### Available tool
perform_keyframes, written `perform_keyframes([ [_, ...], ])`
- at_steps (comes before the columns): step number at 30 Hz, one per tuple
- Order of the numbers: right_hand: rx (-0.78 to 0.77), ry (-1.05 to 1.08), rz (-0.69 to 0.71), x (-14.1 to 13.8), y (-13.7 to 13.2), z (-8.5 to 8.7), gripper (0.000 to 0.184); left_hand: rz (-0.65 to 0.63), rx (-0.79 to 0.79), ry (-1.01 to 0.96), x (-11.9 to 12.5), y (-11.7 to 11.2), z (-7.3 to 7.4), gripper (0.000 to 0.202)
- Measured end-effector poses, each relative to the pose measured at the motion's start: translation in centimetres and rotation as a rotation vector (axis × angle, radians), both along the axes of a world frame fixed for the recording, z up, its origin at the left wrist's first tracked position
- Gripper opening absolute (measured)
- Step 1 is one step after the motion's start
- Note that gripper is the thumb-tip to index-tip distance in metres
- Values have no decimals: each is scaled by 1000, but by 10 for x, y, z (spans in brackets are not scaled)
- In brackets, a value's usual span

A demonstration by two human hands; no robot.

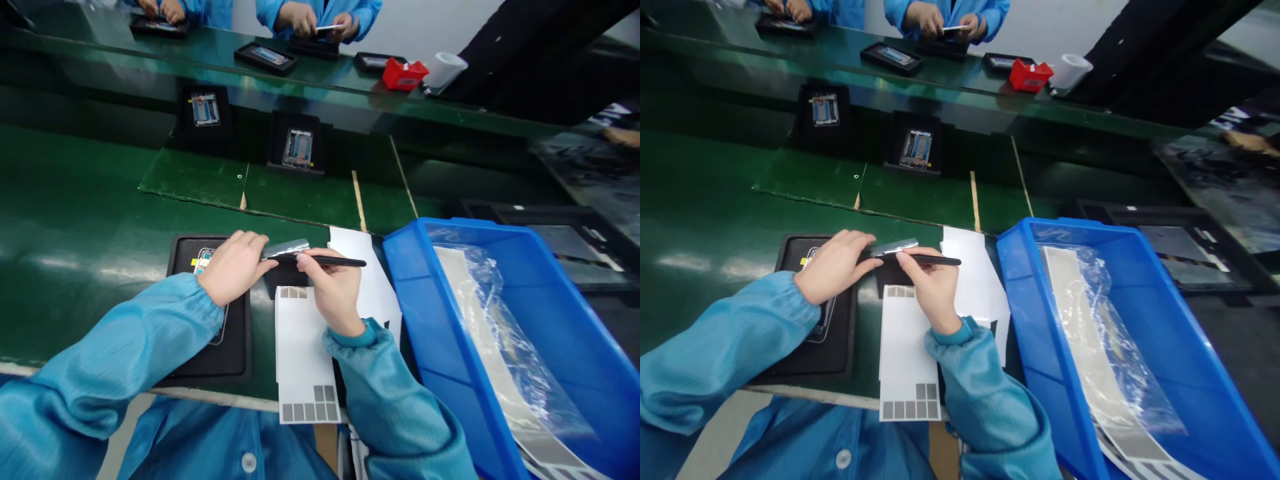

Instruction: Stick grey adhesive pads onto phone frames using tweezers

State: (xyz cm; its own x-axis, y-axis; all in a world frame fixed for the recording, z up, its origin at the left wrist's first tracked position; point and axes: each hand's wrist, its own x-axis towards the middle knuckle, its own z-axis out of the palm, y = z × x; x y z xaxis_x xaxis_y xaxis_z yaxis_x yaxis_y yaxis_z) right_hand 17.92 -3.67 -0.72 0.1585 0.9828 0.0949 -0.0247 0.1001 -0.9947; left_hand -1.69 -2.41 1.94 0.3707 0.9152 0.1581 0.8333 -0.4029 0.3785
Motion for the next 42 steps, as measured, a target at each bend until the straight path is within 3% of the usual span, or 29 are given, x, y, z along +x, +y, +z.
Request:
perform_keyframes([
  [2,-44,3,20,2,-3,3,14,4,38,89,-28,-1,11,42],
  [5,-117,20,79,-3,-9,12,14,22,17,177,-79,-2,19,28],
  [9,-200,68,196,-34,-18,24,12,-58,-103,206,-118,-2,3,28],
  [13,-306,139,253,-78,-25,22,13,-72,-75,200,-116,-1,-15,32],
  [17,-380,113,216,-102,-29,8,18,-74,-35,203,-113,-4,-15,27],
  [20,-380,-23,210,-105,-29,4,21,-84,-1,231,-121,-14,-13,26],
  [24,-345,-195,318,-108,-23,10,21,-95,45,158,-131,-34,-14,25],
  [31,-326,-271,422,-117,-6,13,20,-36,134,74,-126,-66,-22,23],
  [42,-299,-366,420,-119,-7,13,15,-25,161,132,-121,-72,-26,26],
])
